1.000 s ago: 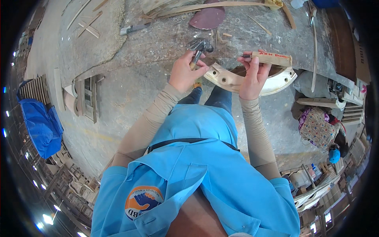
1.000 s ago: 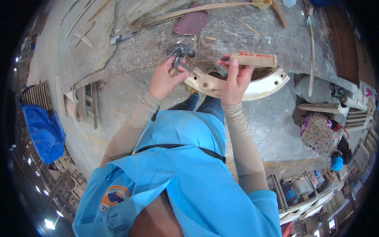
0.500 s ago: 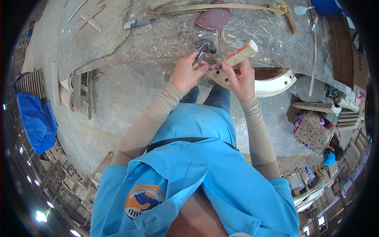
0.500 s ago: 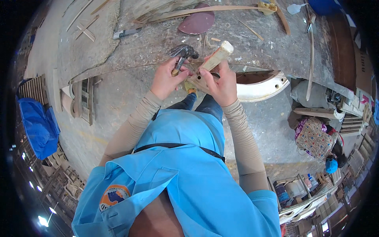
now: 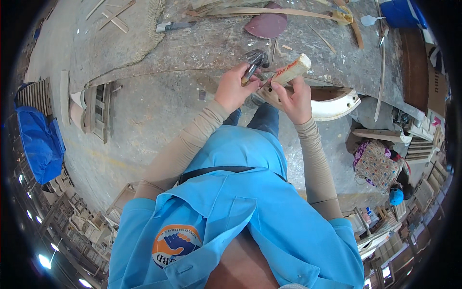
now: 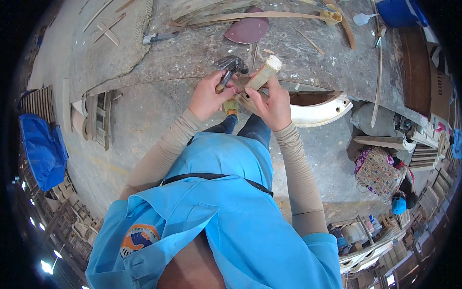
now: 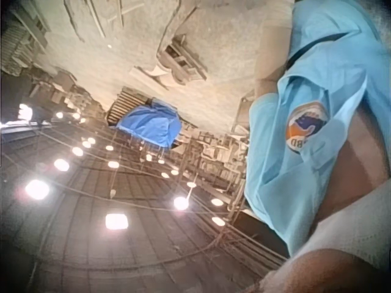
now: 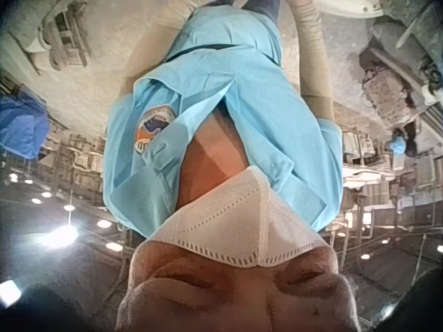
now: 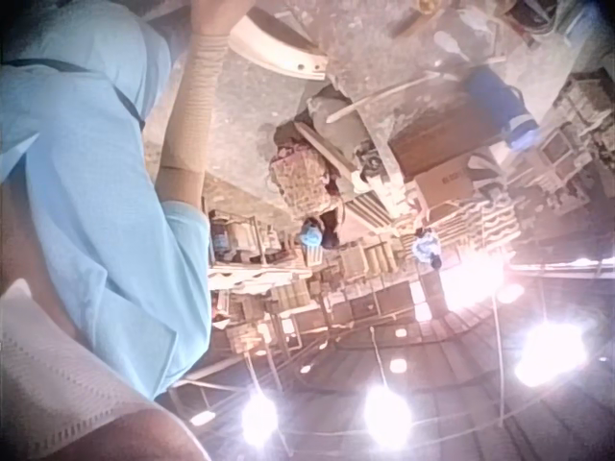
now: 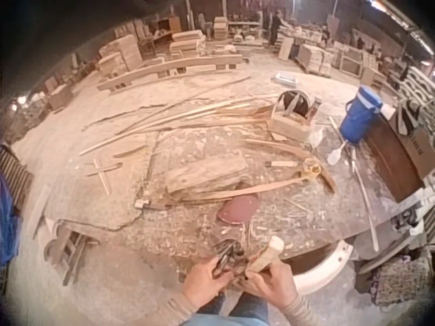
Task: The person uses a chisel to clean the edges of a curved wooden piece, then applies glue to the holes and smooths the surface with a sanding disc. The person works on a single piece of wood on a workbench in a workshop.
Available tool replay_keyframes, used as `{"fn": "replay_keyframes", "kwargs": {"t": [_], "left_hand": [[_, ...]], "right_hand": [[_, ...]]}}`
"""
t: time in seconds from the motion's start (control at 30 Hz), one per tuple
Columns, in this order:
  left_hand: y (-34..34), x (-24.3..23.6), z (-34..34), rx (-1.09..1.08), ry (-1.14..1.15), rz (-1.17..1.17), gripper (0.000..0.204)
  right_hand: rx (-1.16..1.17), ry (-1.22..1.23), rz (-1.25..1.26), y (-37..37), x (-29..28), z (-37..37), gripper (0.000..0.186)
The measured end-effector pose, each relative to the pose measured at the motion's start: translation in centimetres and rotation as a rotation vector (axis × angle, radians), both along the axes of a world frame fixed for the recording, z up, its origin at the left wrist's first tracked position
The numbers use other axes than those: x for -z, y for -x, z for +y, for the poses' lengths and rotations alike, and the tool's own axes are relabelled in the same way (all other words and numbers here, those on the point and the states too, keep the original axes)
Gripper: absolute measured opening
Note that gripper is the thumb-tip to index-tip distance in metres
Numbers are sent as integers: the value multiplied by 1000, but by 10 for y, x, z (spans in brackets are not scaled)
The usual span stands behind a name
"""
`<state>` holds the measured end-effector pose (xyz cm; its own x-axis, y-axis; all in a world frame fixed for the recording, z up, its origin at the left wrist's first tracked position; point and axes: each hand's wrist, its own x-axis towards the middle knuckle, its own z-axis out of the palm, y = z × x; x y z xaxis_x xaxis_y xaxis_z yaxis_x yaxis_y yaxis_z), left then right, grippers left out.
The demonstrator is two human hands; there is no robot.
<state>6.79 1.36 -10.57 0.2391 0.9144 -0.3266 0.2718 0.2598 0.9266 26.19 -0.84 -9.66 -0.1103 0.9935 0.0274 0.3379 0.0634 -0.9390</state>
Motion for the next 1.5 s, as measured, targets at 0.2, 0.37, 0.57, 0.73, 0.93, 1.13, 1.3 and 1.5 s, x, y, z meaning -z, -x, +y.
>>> {"fn": "replay_keyframes", "kwargs": {"t": [0.2,0.37,0.57,0.73,0.93,1.13,1.3,1.5], "left_hand": [[0,-6,2,44,4,46,32],[1,-1,2,60,5,34,37],[-1,-6,8,58,51,10,33],[0,-5,19,146,136,4,44],[1,-6,32,260,124,80,48],[-4,-10,38,346,-52,195,48],[-4,-12,35,312,-52,186,47],[-4,-7,27,239,-1,151,46]], "right_hand": [[-7,21,-27,0,-1,0,31],[169,-32,236,-6,16,-2,30],[602,-4,738,-10,15,-2,30],[606,-17,714,-11,18,-1,35],[570,-18,712,-11,17,-2,34],[572,-15,691,-12,16,-1,34],[551,-12,684,-11,14,-1,33],[560,-29,697,-12,17,0,33]]}}
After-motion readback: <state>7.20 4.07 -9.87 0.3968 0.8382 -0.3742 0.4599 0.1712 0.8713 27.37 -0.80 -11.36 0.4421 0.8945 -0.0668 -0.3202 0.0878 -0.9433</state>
